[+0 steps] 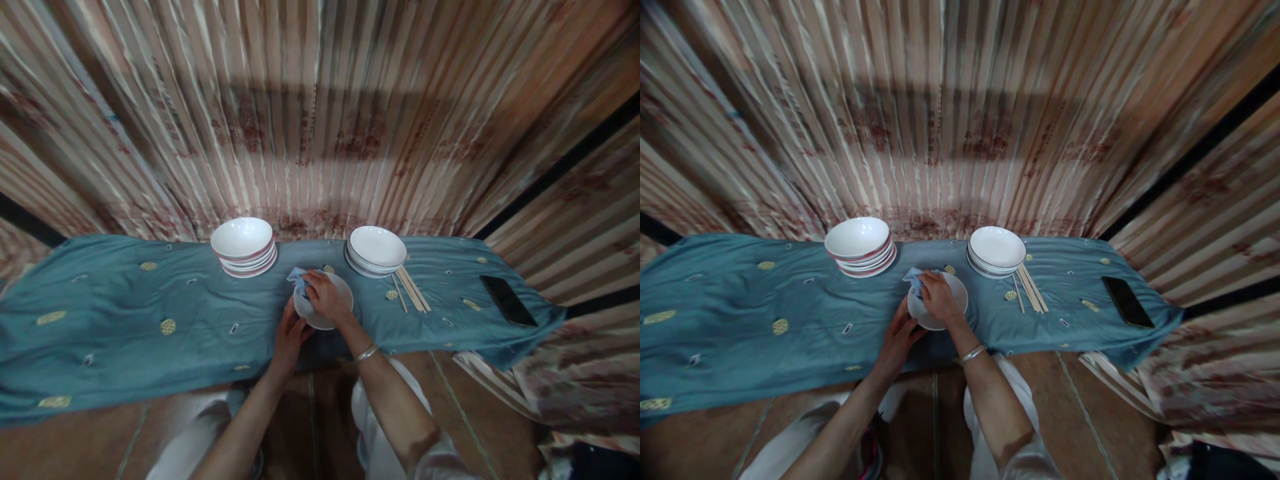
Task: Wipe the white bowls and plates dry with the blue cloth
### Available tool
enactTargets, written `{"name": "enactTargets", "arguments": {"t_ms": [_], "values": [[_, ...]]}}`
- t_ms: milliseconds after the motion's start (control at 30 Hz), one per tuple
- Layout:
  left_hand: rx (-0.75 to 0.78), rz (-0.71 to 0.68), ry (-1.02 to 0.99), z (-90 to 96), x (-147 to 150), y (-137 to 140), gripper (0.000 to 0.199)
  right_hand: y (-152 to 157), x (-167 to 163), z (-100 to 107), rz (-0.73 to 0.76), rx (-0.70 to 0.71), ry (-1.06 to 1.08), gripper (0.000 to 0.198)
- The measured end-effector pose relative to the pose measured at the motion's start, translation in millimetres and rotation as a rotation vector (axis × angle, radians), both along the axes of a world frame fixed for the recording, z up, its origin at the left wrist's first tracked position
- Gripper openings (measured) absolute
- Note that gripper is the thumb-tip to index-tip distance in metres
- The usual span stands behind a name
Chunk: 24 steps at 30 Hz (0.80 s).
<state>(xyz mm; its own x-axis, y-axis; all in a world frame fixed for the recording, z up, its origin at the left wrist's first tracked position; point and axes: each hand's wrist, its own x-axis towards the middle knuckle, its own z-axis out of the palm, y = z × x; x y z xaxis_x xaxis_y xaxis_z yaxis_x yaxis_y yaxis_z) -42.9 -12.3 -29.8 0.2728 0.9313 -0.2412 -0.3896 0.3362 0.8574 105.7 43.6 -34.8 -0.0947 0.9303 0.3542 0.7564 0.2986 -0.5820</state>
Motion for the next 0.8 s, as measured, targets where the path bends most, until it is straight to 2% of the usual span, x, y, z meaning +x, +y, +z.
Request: {"name": "enactTargets", "arguments": {"t_ms": [267, 500, 800], "values": [[-0.019, 0.023, 0.008, -4.9, -1, 1, 0.067, -11, -4, -3, 0.118, -0.062, 0.151, 0.035], [0.021, 0.021, 0.008, -4.5, 0, 1, 0.055, -23, 3, 7, 0.236, -0.218, 0.239, 0.027], [-0.047, 0.005, 0.0, -1.6, -1, 4, 0.078, -33, 22, 20, 0.377, -0.415, 0.206, 0.022]]}}
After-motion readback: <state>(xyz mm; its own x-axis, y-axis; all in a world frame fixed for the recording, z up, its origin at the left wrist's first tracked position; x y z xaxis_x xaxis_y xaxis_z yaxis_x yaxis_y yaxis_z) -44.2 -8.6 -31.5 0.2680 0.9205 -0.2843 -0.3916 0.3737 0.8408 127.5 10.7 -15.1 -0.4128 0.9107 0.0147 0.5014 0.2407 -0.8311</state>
